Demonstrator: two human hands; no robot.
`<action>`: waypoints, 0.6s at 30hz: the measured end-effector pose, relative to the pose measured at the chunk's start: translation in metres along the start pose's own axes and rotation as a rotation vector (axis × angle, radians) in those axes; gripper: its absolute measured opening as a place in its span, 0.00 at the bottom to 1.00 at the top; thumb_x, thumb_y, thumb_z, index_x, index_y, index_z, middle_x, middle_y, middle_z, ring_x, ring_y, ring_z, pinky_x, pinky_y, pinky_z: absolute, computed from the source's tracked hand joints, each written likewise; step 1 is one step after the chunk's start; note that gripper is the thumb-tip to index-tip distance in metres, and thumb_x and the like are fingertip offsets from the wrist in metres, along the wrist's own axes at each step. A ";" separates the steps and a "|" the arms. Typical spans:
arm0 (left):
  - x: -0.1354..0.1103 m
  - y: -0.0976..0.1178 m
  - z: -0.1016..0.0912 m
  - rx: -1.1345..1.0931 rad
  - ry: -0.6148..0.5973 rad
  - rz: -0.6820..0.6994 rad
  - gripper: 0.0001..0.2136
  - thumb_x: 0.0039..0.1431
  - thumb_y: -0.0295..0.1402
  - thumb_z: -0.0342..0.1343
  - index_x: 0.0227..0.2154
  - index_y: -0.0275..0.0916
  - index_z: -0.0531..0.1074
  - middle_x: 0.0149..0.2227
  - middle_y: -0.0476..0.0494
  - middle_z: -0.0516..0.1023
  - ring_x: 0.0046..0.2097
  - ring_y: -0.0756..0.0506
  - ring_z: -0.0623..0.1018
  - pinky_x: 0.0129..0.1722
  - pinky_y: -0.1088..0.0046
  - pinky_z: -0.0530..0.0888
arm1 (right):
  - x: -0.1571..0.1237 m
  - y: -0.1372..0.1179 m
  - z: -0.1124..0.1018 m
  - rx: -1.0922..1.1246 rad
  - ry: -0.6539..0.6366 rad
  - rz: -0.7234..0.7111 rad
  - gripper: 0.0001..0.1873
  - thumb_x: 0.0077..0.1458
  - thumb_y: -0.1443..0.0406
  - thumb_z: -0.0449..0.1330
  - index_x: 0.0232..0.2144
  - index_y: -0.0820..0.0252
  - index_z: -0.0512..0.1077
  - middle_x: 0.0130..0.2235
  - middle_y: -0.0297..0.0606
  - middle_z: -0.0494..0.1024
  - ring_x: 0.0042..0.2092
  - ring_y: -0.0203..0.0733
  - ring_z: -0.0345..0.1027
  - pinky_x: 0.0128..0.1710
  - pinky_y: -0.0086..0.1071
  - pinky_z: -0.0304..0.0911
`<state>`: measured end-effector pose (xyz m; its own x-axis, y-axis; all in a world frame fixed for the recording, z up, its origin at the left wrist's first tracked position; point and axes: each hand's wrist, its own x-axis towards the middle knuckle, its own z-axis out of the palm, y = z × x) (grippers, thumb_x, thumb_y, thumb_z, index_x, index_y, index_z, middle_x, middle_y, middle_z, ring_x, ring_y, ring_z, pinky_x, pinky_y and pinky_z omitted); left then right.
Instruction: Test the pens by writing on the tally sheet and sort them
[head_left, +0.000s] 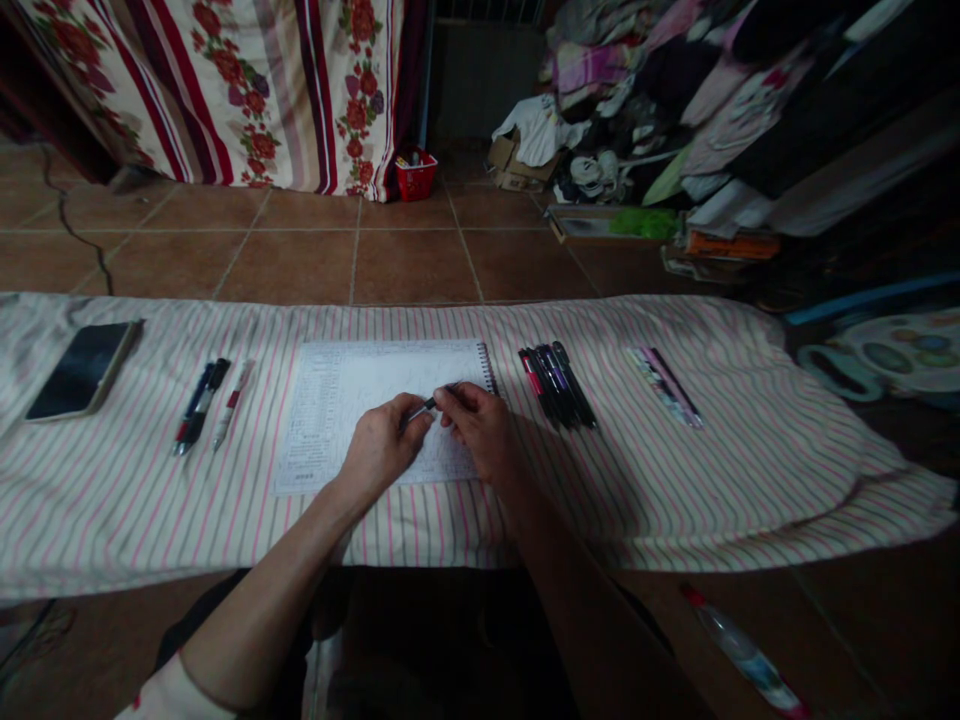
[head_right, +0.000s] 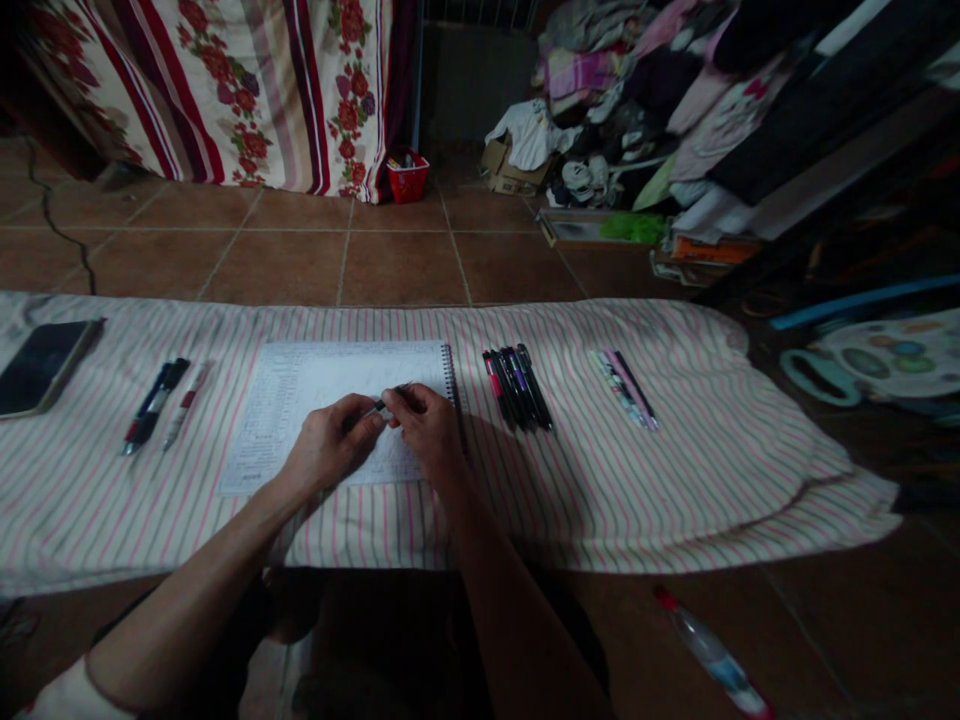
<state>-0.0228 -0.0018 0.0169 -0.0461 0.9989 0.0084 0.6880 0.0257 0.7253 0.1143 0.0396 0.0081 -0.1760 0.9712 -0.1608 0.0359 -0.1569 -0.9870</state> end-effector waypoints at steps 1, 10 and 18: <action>0.000 -0.001 0.000 0.004 0.000 -0.001 0.10 0.59 0.36 0.50 0.38 0.37 0.73 0.29 0.45 0.78 0.29 0.49 0.74 0.29 0.74 0.66 | 0.000 -0.001 0.000 0.005 0.004 0.006 0.17 0.44 0.51 0.63 0.26 0.60 0.71 0.19 0.28 0.67 0.20 0.29 0.55 0.18 0.25 0.50; -0.002 -0.003 -0.001 0.069 0.008 0.037 0.12 0.60 0.36 0.48 0.38 0.37 0.74 0.27 0.46 0.77 0.26 0.50 0.73 0.28 0.75 0.65 | 0.000 -0.009 -0.001 0.096 0.067 0.048 0.19 0.41 0.55 0.65 0.33 0.62 0.74 0.23 0.31 0.71 0.23 0.30 0.60 0.19 0.25 0.55; -0.002 -0.003 -0.003 0.109 0.008 0.010 0.12 0.60 0.36 0.48 0.38 0.38 0.75 0.28 0.46 0.78 0.28 0.49 0.74 0.29 0.74 0.65 | 0.003 -0.010 -0.004 0.063 0.121 0.004 0.19 0.41 0.57 0.64 0.36 0.61 0.73 0.27 0.34 0.74 0.28 0.34 0.67 0.21 0.26 0.59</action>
<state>-0.0268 -0.0035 0.0173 -0.0441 0.9988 0.0209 0.7634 0.0202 0.6456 0.1170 0.0445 0.0175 -0.0556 0.9845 -0.1664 -0.0260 -0.1681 -0.9854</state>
